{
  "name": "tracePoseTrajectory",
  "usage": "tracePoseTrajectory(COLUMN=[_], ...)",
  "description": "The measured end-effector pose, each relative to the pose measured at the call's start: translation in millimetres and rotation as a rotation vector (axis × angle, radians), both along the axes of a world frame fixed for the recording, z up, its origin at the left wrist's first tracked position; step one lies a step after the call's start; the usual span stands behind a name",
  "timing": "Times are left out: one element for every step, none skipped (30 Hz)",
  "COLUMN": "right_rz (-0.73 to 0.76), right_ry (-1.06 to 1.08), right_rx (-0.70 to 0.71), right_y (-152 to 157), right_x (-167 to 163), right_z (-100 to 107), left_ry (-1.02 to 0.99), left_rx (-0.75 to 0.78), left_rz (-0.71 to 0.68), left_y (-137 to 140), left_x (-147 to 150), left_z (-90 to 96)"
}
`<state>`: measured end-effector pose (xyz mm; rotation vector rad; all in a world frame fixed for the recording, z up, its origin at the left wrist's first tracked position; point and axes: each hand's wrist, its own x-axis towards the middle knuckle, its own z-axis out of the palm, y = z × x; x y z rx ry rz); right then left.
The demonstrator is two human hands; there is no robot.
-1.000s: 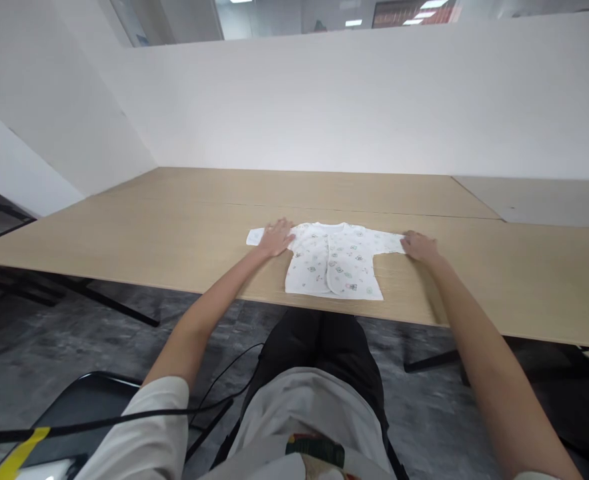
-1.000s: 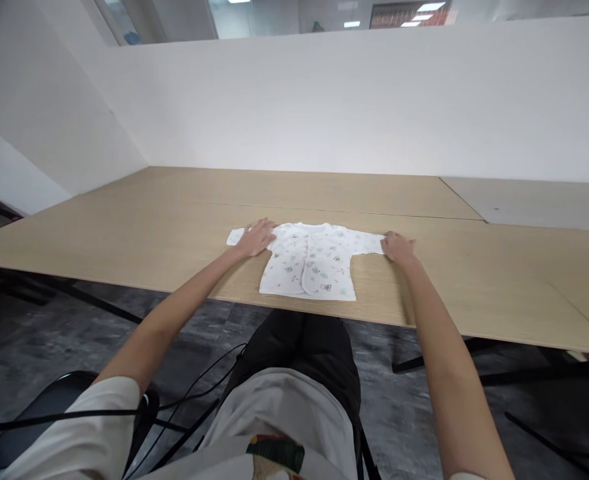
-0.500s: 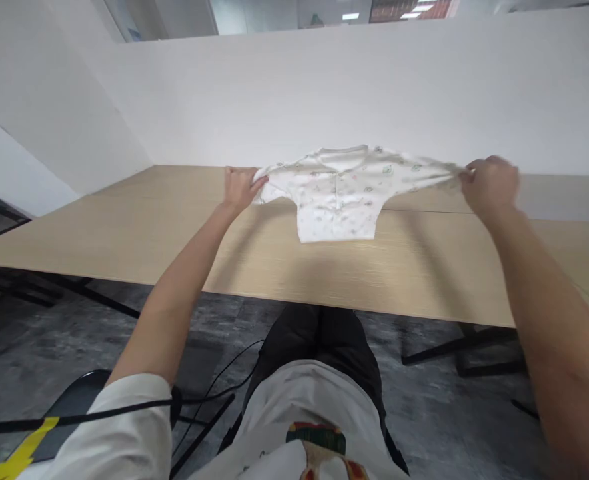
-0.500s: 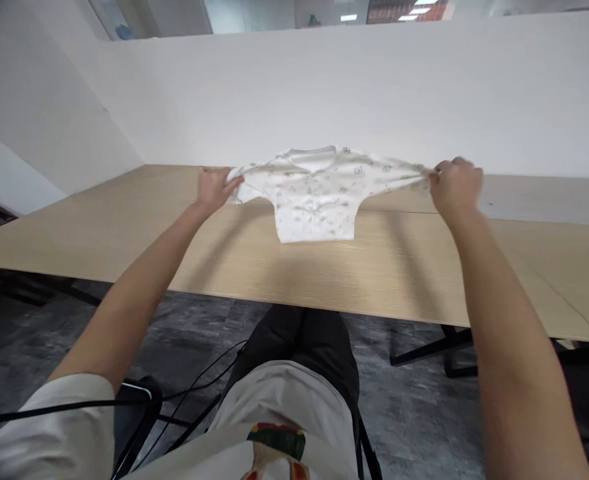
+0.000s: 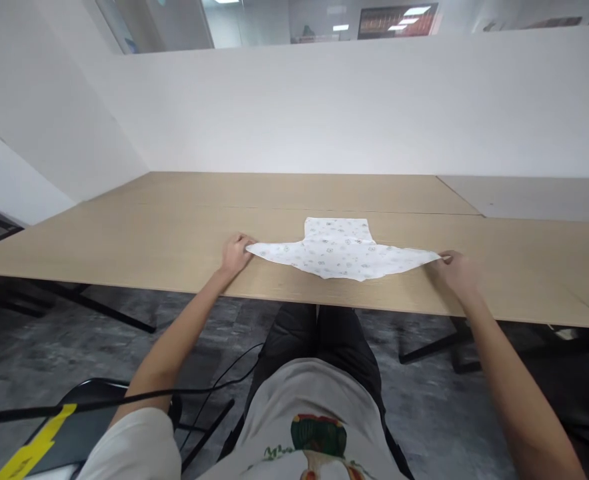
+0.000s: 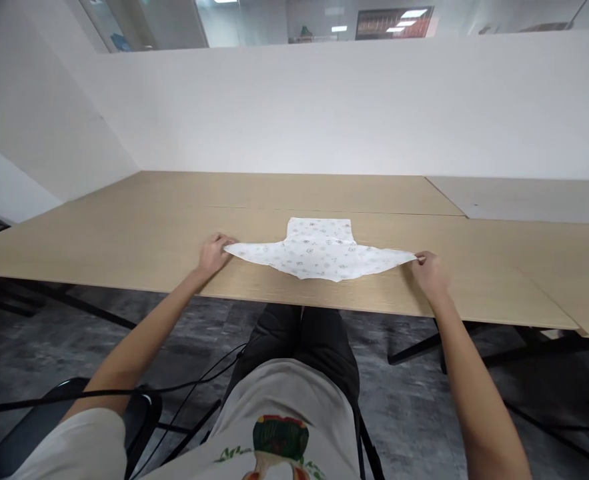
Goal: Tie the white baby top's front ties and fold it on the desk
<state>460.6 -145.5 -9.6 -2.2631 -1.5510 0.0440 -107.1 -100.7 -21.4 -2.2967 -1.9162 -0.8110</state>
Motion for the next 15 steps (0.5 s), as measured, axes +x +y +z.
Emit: tracePoseTrajectory(right_rz=[-0.031, -0.069, -0.104, -0.123, -0.144, -0.165, -0.179, -0.189, -0.200, -0.211, -0.221, -0.222, -0.211, -0.181, -0.125], right_ry=[0.109, 0.247, 0.398, 0.542, 0.664, 0.745, 0.782, 0.781, 0.746, 0.687, 0.612, 0.534, 0.463, 0.406, 0.374], right_rx=[-0.004, -0.013, -0.019, -0.020, -0.013, 0.004, 0.026, 0.044, 0.061, 0.082, 0.120, 0.173, 0.233, 0.295, 0.351], right_y=[0, 1, 2, 4, 6, 8, 10, 12, 14, 16, 19, 21, 23, 24, 26], right_x=[2, 5, 7, 8, 9, 10, 10, 8, 6, 2, -4, -12, -22, -34, -48], right_z=[-3, -5, -6, -7, -7, -8, -9, -9, -9, -8, -6, -3, 2, 7, 14], left_ry=[-0.099, -0.192, -0.276, -0.352, -0.419, -0.475, -0.519, -0.548, -0.562, -0.558, -0.540, -0.515, -0.488, -0.464, -0.448], left_rx=[-0.013, -0.033, -0.052, -0.065, -0.072, -0.073, -0.076, -0.085, -0.100, -0.120, -0.141, -0.157, -0.166, -0.169, -0.170], left_rz=[0.023, 0.035, 0.044, 0.059, 0.078, 0.096, 0.104, 0.097, 0.074, 0.041, 0.004, -0.024, -0.043, -0.048, -0.044], left_y=[-1, -1, 0, 0, 1, 2, 2, 3, 3, 3, 4, 4, 5, 5, 6], left_x=[-1, -1, -2, -3, -4, -4, -5, -5, -6, -6, -7, -7, -8, -9, -10], left_z=[-5.3, -9.3, -12.2, -14.1, -15.3, -15.9, -16.2, -16.4, -16.8, -17.4, -18.3, -19.6, -21.1, -22.7, -24.2])
